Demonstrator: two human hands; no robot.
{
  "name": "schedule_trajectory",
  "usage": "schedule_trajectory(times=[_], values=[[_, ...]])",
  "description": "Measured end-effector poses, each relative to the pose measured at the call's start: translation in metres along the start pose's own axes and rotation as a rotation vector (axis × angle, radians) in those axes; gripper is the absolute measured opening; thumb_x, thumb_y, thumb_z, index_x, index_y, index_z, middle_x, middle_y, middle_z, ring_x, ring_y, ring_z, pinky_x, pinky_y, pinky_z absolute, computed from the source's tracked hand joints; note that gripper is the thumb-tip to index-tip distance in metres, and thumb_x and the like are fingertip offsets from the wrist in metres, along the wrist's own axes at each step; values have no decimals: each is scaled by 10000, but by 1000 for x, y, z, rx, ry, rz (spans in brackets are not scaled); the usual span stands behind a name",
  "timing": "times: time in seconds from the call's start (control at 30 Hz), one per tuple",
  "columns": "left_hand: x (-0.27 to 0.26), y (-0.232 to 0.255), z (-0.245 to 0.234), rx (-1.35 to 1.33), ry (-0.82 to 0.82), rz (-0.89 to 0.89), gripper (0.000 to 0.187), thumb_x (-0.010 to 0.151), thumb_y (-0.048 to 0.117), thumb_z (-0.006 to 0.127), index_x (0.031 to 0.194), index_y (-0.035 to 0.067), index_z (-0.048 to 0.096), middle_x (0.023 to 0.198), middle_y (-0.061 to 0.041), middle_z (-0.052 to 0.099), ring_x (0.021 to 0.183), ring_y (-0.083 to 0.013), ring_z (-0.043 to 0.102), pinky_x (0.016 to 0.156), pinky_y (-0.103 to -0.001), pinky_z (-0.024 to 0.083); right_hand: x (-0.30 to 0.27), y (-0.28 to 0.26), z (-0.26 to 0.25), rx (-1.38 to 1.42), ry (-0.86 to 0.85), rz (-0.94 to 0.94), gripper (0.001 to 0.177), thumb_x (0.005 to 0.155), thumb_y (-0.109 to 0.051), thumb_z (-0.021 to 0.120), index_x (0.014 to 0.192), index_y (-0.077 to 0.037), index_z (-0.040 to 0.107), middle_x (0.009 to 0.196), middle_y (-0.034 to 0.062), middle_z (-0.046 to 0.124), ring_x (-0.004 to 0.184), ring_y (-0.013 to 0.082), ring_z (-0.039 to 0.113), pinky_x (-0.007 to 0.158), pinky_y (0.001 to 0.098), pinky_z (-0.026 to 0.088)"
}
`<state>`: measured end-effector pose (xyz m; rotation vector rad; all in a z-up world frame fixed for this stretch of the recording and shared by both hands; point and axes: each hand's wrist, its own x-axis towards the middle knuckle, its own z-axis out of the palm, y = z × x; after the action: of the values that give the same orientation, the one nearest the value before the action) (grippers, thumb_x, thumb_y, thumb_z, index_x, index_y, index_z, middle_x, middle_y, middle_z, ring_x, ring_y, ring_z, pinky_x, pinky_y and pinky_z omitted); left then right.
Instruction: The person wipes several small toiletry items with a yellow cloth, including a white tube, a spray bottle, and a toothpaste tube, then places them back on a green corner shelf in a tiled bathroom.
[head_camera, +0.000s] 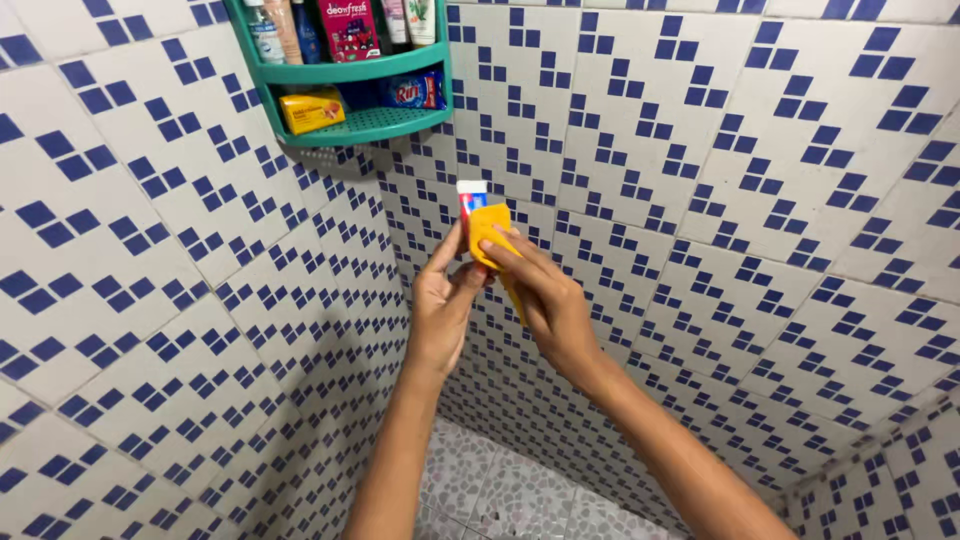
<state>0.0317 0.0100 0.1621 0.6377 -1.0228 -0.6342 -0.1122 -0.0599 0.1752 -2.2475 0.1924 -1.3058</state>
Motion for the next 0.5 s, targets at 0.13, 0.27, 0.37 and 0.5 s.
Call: schedule_trajectory(times=[0.13,0.27,0.37,0.5], values=[[-4,1,4,109,-52,-38,643,965,64,666,1538,-47,398,1390,-158,626,1175,-184,660,1034,-289,564,5,1,-3,-133,60,-127,521,957,89,544,1389,-185,642,1558,159,519,1439,395,508,1160,457,449],[-12,-6,13,157,-124,-51,605,982,43,667,1539,-32,441,1353,-110,561,1052,-159,657,905,-254,565,20,9,-13,-51,108,-37,483,995,75,483,1377,-175,642,1583,179,488,1342,320,603,1064,384,553],[-15,-8,14,337,-131,-15,588,983,23,661,1542,1,480,1273,-101,553,1004,-120,645,896,-228,579,30,13,-25,28,109,-85,439,1038,63,461,1394,-128,634,1510,188,549,1278,287,648,1064,364,569],[-12,0,2,495,29,-37,523,936,35,648,1455,11,584,1249,-93,657,884,-92,630,806,-229,582,34,11,-38,85,15,-25,390,1049,39,469,1369,-107,638,1346,158,641,1033,211,698,868,308,590]])
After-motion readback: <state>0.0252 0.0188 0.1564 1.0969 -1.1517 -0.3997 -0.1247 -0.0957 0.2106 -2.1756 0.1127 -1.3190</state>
